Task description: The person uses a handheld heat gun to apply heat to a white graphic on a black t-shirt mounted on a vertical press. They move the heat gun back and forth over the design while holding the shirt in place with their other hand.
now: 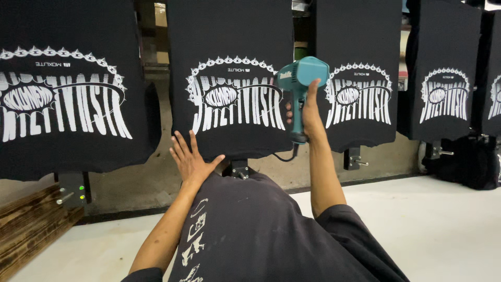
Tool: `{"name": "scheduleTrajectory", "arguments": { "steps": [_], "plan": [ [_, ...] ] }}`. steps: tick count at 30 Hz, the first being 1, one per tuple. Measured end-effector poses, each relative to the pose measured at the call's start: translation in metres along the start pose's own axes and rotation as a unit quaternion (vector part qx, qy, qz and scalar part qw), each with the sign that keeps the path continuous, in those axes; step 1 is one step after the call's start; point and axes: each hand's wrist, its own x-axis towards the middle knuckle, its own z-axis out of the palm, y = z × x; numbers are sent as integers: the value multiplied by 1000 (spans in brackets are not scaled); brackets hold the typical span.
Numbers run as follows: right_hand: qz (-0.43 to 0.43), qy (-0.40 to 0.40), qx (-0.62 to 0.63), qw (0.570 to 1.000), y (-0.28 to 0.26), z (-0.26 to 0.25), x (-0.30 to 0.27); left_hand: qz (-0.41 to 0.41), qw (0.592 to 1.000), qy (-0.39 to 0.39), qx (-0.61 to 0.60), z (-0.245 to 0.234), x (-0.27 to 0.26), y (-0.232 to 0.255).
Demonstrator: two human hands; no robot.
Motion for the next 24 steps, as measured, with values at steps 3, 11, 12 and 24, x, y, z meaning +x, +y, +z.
{"name": "scheduleTrajectory", "arguments": {
  "steps": [3,11,12,24],
  "plan": [
    [-13,18,5,1000,11,-2,8,-3,1000,0,8,-1,0,1],
    [10,-1,-28,1000,15,-6,-17,2,1000,7,-4,2,-1,-1],
    [10,0,-26,1000,16,-7,-20,4,1000,6,-4,2,-1,-2],
    [44,10,-40,998,52,-26,-47,13,1000,20,-7,2,-2,-3]
  ]
}}
